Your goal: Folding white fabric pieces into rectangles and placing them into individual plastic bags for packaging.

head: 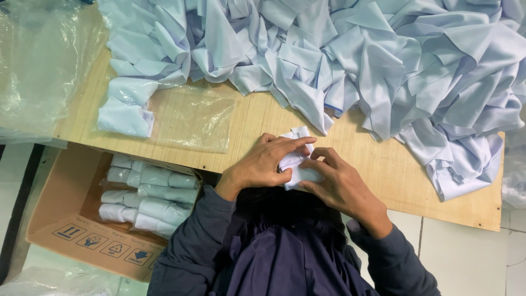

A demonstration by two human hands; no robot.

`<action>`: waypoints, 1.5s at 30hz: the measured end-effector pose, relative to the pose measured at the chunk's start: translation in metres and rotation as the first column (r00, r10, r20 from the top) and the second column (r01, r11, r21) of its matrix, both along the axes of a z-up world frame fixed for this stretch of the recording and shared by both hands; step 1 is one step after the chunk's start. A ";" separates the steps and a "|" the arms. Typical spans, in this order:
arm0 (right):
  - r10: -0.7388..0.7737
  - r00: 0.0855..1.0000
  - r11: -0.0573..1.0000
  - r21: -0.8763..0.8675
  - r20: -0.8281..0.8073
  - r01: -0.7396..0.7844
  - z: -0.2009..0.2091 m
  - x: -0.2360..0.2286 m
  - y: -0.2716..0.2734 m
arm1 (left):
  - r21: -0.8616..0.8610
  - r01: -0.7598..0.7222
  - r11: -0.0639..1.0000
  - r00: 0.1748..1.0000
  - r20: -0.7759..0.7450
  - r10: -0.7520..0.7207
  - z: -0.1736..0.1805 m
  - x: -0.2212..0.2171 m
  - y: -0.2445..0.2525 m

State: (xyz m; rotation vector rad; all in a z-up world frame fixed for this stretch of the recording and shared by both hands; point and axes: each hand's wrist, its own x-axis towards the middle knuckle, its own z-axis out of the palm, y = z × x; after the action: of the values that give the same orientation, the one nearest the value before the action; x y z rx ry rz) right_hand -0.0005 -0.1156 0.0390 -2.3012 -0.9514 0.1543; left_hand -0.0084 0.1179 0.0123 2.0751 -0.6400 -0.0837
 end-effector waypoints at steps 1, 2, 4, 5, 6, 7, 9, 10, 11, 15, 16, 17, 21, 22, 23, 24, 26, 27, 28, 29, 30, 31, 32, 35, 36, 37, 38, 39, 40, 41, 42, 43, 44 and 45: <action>0.001 1.000 1.000 -0.001 -0.003 -0.001 -0.002 -0.002 -0.002 | -0.001 -0.001 1.000 1.000 -0.003 0.001 0.000 0.000 0.000; 0.022 0.992 0.999 -0.032 0.127 -0.018 -0.003 -0.003 -0.004 | -0.001 0.005 1.000 1.000 -0.011 -0.005 0.001 0.001 0.000; 0.047 0.966 0.997 -0.067 0.253 -0.031 -0.004 -0.005 -0.008 | -0.002 0.010 1.000 1.000 -0.020 -0.010 -0.001 0.002 -0.001; 0.065 0.958 0.996 -0.077 0.279 -0.046 -0.003 -0.006 -0.009 | 0.010 -0.003 1.000 1.000 0.012 0.003 -0.004 0.001 -0.002; 0.083 0.948 0.994 -0.086 0.306 -0.059 -0.002 -0.006 -0.011 | 0.022 -0.016 1.000 0.999 0.045 0.015 -0.006 0.002 -0.003; 0.084 0.948 0.994 -0.088 0.307 -0.060 -0.002 -0.006 -0.012 | 0.021 -0.017 1.000 0.999 0.046 0.016 -0.004 -0.004 -0.005; 0.082 0.953 0.995 -0.072 0.293 -0.063 -0.003 -0.005 -0.013 | -0.001 -0.196 0.981 0.965 0.174 0.193 0.002 -0.012 -0.007; 0.082 0.953 0.995 -0.071 0.292 -0.064 -0.005 -0.004 -0.014 | 0.000 -0.197 0.980 0.965 0.174 0.194 -0.006 -0.016 -0.006; 0.080 0.954 0.996 -0.060 0.290 -0.065 -0.006 -0.004 -0.014 | 0.013 -0.305 0.952 0.928 0.228 0.294 -0.014 -0.020 -0.005; 0.076 0.948 0.997 -0.037 0.308 -0.068 -0.009 -0.001 -0.015 | 0.030 -0.529 0.848 0.809 0.319 0.494 -0.029 -0.039 0.000; 0.077 0.947 0.997 -0.035 0.310 -0.070 -0.010 -0.001 -0.015 | 0.031 -0.531 0.847 0.807 0.322 0.495 -0.027 -0.042 -0.001; 0.079 0.946 0.997 -0.022 0.313 -0.076 -0.011 -0.001 -0.015 | 0.032 -0.528 0.848 0.809 0.323 0.491 -0.025 -0.045 -0.002; 0.086 0.954 0.995 0.026 0.287 -0.097 -0.016 0.001 -0.017 | 0.003 -0.497 0.868 0.816 0.344 0.466 -0.009 -0.049 -0.013; 0.085 0.954 0.995 0.025 0.287 -0.096 -0.015 0.001 -0.017 | 0.002 -0.496 0.869 0.816 0.344 0.465 -0.009 -0.049 -0.013; 0.086 0.956 0.995 0.028 0.281 -0.098 -0.014 0.001 -0.017 | 0.024 -0.497 0.867 0.808 0.376 0.453 -0.009 -0.048 -0.013; 0.085 0.957 0.995 0.031 0.276 -0.098 -0.014 0.001 -0.018 | 0.046 -0.498 0.866 0.801 0.408 0.439 -0.009 -0.047 -0.013; 0.084 0.961 0.995 0.033 0.264 -0.096 -0.013 0.003 -0.018 | 0.064 -0.495 0.867 0.796 0.433 0.423 -0.012 -0.045 -0.014; 0.086 0.964 0.995 0.035 0.251 -0.098 -0.013 0.004 -0.018 | 0.082 -0.495 0.865 0.791 0.456 0.409 -0.013 -0.045 -0.014; 0.087 0.964 0.994 0.036 0.252 -0.099 -0.011 0.005 -0.017 | 0.083 -0.496 0.865 0.790 0.456 0.409 -0.014 -0.044 -0.013; 0.092 0.972 0.993 0.046 0.218 -0.104 -0.009 0.006 -0.016 | 0.085 -0.474 0.876 0.806 0.442 0.393 -0.014 -0.044 -0.013; 0.097 0.978 0.992 0.055 0.183 -0.109 -0.007 0.006 -0.016 | 0.087 -0.452 0.888 0.822 0.426 0.377 -0.015 -0.044 -0.013; 0.098 0.978 0.992 0.055 0.182 -0.110 -0.005 0.008 -0.015 | 0.088 -0.452 0.887 0.823 0.425 0.377 -0.014 -0.045 -0.012; 0.099 0.985 0.993 0.057 0.141 -0.107 -0.002 0.010 -0.014 | 0.094 -0.430 0.898 0.841 0.404 0.360 -0.013 -0.045 -0.012; 0.088 0.994 0.993 0.071 0.068 -0.093 0.002 0.016 -0.014 | 0.100 -0.398 0.912 0.864 0.374 0.336 -0.006 -0.044 -0.010; 0.077 0.996 0.993 0.084 0.036 -0.080 0.002 0.017 -0.014 | 0.099 -0.389 0.916 0.871 0.365 0.330 -0.003 -0.043 -0.010; 0.078 0.996 0.993 0.083 0.036 -0.081 0.003 0.019 -0.013 | 0.099 -0.390 0.916 0.870 0.365 0.331 -0.003 -0.042 -0.009; 0.062 0.998 0.993 0.098 0.006 -0.063 0.003 0.021 -0.012 | 0.086 -0.382 0.920 0.875 0.355 0.330 -0.003 -0.041 -0.009; 0.047 0.999 0.993 0.111 -0.025 -0.044 0.004 0.022 -0.012 | 0.073 -0.374 0.925 0.879 0.346 0.328 -0.002 -0.041 -0.009; 0.047 0.999 0.993 0.110 -0.025 -0.044 0.005 0.024 -0.009 | 0.072 -0.374 0.924 0.879 0.345 0.329 -0.002 -0.040 -0.009; 0.048 0.998 0.993 0.114 -0.035 -0.043 0.005 0.026 -0.007 | 0.063 -0.383 0.922 0.875 0.345 0.340 -0.003 -0.039 -0.009; 0.045 0.998 0.992 0.118 -0.045 -0.040 0.006 0.028 -0.005 | 0.054 -0.389 0.920 0.871 0.345 0.349 -0.002 -0.038 -0.009; 0.043 0.998 0.992 0.118 -0.045 -0.037 0.009 0.028 -0.002 | 0.054 -0.386 0.921 0.872 0.345 0.346 -0.006 -0.038 -0.010; 0.033 0.996 0.992 0.120 -0.083 -0.022 0.012 0.029 0.001 | 0.050 -0.397 0.916 0.867 0.349 0.357 -0.009 -0.037 -0.010; 0.023 0.993 0.992 0.122 -0.120 -0.008 0.015 0.030 0.005 | 0.046 -0.408 0.912 0.861 0.352 0.367 -0.012 -0.036 -0.010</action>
State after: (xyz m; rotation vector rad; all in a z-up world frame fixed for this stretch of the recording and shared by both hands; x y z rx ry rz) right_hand 0.0291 -0.1106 0.0535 -2.1478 -0.8920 0.2335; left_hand -0.0444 0.1080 0.0005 2.3188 -0.4079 0.4886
